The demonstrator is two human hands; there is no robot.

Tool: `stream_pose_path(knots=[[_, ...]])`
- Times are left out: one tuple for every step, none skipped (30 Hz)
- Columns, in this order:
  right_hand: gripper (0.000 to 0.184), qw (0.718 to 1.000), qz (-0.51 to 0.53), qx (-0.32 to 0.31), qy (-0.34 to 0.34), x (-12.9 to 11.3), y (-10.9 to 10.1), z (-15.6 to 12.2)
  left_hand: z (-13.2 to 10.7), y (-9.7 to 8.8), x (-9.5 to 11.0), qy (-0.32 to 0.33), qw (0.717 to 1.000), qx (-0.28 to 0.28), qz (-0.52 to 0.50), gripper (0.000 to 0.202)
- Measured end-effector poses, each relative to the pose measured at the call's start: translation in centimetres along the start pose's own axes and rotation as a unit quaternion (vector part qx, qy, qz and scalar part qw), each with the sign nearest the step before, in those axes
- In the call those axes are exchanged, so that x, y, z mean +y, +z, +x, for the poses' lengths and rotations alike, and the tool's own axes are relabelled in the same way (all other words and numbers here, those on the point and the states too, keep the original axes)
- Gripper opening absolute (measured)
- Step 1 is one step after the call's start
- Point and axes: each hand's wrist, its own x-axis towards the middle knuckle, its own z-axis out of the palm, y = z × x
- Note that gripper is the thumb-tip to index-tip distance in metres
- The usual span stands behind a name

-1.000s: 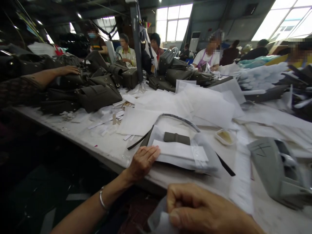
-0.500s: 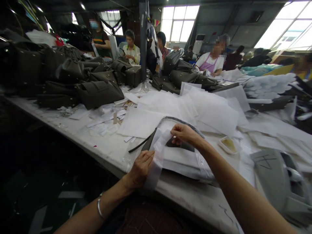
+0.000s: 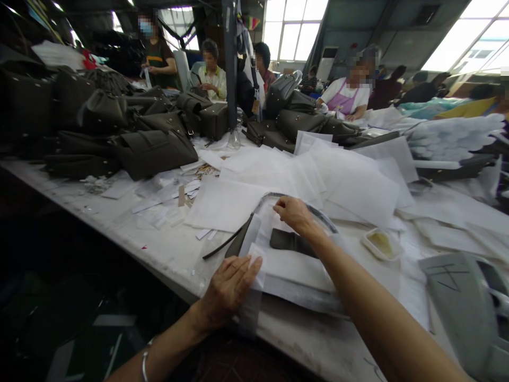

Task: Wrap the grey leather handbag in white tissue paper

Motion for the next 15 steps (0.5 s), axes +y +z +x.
stream_pose_path(knots=[[0.012, 1.000, -0.003, 0.025, -0.002, 0.1, 0.2, 0.2, 0.0, 0.0, 0.0, 0.001, 1.000, -0.001, 0.005, 0.038], [0.011, 0.999, -0.001, 0.049, -0.003, 0.2, 0.5, 0.5, 0.1, 0.0, 0.0, 0.002, 1.000, -0.003, 0.008, 0.038], [0.012, 0.998, 0.004, 0.069, -0.004, 0.2, 0.6, 0.7, 0.1, 0.0, 0.1, 0.001, 1.000, -0.004, 0.009, 0.037], [0.017, 0.996, 0.014, 0.086, -0.004, 0.2, 0.6, 0.9, 0.1, 0.0, 0.1, 0.002, 1.000, -0.004, 0.009, 0.036], [0.025, 0.995, 0.028, 0.101, -0.003, 0.1, 0.5, 1.0, 0.1, 0.0, 0.1, 0.003, 1.000, -0.002, 0.006, 0.035], [0.034, 0.993, 0.042, 0.114, -0.002, -0.2, 0.1, 0.8, 0.1, 0.0, 0.1, 0.003, 1.000, 0.000, 0.003, 0.034], [0.042, 0.991, 0.055, 0.126, -0.003, -0.7, -0.5, 0.4, 0.1, 0.0, 0.1, 0.003, 1.000, 0.002, -0.001, 0.033], [0.048, 0.988, 0.074, 0.138, -0.008, -1.3, -1.4, -0.4, 0.1, 0.0, 0.1, -0.001, 1.000, 0.006, -0.005, 0.033], [0.050, 0.985, 0.099, 0.143, -0.018, -2.0, -2.5, -1.7, 0.0, 0.0, 0.0, -0.006, 1.000, 0.009, -0.010, 0.033], [0.050, 0.982, 0.120, 0.142, -0.032, -2.7, -3.7, -3.4, 0.0, 0.1, -0.1, -0.013, 1.000, 0.013, -0.016, 0.033], [0.048, 0.974, 0.173, 0.134, -0.052, -3.4, -5.0, -5.6, 0.1, 0.1, -0.2, -0.022, 0.999, 0.019, -0.023, 0.034], [0.045, 0.972, 0.203, 0.094, -0.067, -3.9, -6.2, -8.1, 0.2, 0.0, -0.3, -0.032, 0.999, 0.028, -0.031, 0.035], [0.038, 0.972, 0.214, 0.057, -0.082, -4.2, -7.1, -10.9, 0.3, -0.1, -0.5, -0.042, 0.998, 0.037, -0.042, 0.037], [0.031, 0.970, 0.218, -0.002, -0.105, -4.2, -7.7, -13.6, 0.5, -0.2, -0.7, -0.055, 0.996, 0.045, -0.056, 0.041], [0.029, 0.960, 0.215, -0.116, -0.137, -3.9, -7.8, -16.2, 0.8, -0.4, -1.0, -0.072, 0.993, 0.053, -0.072, 0.046]])
